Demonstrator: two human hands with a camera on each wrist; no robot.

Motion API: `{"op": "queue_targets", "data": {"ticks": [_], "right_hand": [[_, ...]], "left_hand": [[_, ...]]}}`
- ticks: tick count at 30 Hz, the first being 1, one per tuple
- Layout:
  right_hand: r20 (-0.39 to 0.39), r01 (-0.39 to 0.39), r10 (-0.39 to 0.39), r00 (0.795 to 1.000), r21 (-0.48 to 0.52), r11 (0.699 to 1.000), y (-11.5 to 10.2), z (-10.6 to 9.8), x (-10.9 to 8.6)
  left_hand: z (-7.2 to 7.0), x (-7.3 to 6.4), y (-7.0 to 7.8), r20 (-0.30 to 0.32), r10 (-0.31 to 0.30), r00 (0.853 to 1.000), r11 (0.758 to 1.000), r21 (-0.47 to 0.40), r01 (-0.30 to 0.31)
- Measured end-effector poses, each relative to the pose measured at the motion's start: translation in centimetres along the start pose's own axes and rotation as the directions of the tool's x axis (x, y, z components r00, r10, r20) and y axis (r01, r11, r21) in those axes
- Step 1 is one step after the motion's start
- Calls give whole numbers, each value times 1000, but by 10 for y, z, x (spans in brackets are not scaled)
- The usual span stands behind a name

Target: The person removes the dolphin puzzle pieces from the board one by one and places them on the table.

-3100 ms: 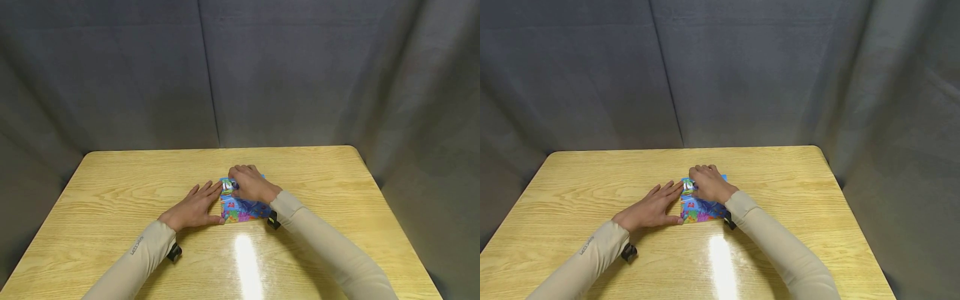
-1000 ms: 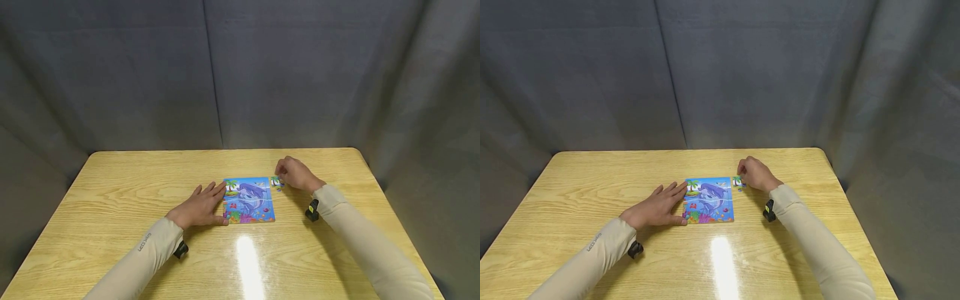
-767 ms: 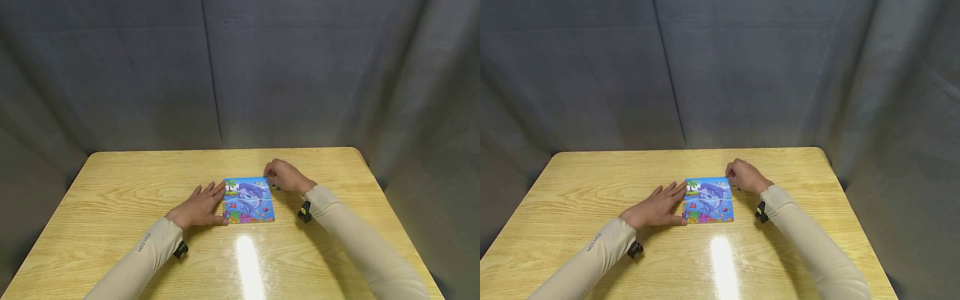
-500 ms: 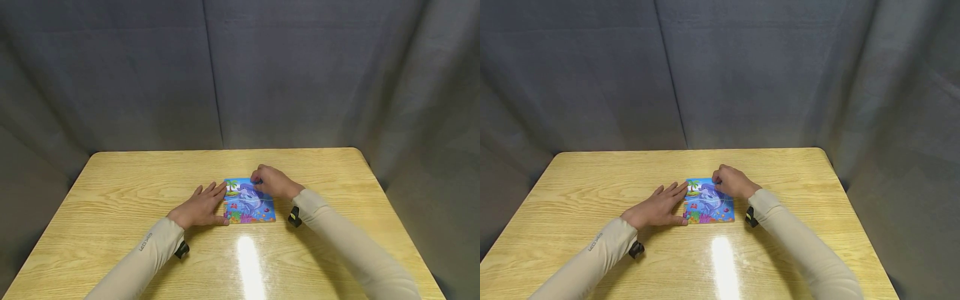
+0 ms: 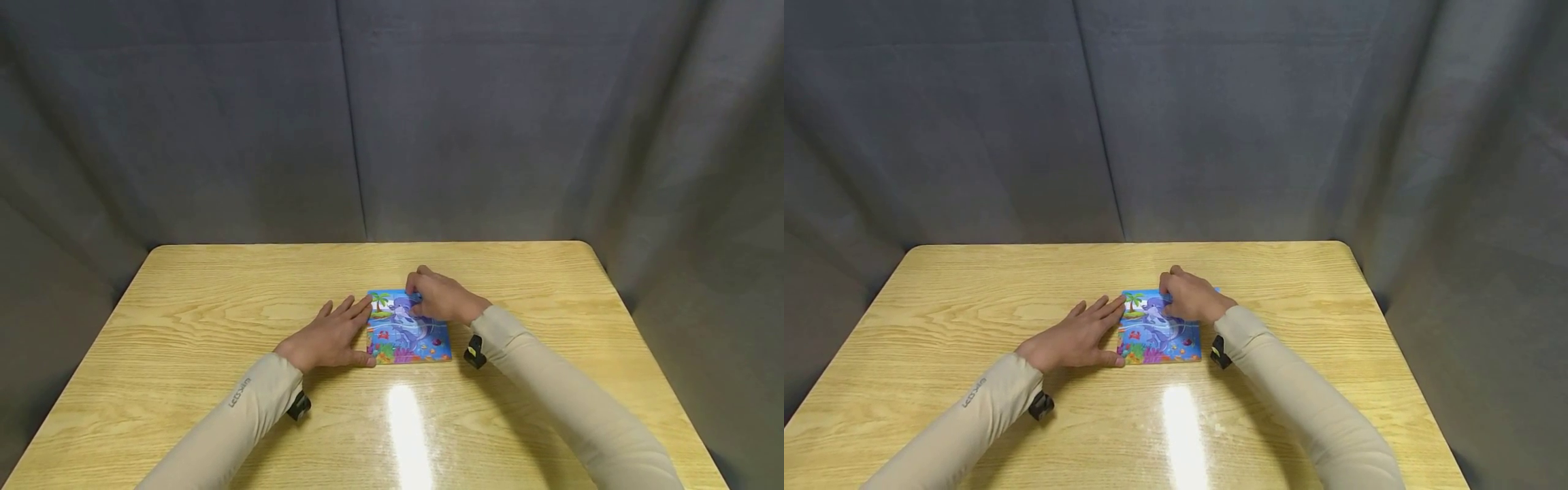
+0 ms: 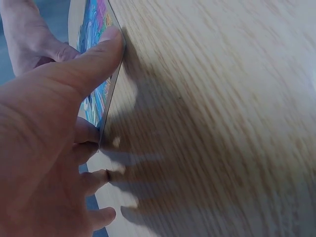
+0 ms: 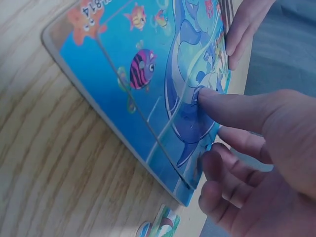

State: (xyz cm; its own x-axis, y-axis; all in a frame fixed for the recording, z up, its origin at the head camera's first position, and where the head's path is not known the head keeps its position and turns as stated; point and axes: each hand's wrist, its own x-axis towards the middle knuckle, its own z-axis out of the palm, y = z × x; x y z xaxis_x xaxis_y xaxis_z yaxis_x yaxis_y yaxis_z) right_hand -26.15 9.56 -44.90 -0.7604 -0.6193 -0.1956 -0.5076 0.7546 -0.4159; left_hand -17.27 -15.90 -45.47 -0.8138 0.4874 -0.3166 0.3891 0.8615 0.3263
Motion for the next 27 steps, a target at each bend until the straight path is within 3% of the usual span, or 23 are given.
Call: {"op": "queue_targets", "data": {"ticks": [10, 19, 27], "right_hand": [[-55, 88, -89, 994, -25, 996, 1, 2, 0], [-81, 110, -114, 990, -60, 992, 0, 4, 0], [-38, 121, -121, 992, -8, 993, 4, 5, 1]], "left_hand": [[-1, -1, 0, 7, 3, 1000, 1000, 2, -3], [-2, 0, 2, 24, 0, 1000, 1000, 0, 0], [-1, 0, 1, 15, 5, 1000, 1000, 3, -5]]}}
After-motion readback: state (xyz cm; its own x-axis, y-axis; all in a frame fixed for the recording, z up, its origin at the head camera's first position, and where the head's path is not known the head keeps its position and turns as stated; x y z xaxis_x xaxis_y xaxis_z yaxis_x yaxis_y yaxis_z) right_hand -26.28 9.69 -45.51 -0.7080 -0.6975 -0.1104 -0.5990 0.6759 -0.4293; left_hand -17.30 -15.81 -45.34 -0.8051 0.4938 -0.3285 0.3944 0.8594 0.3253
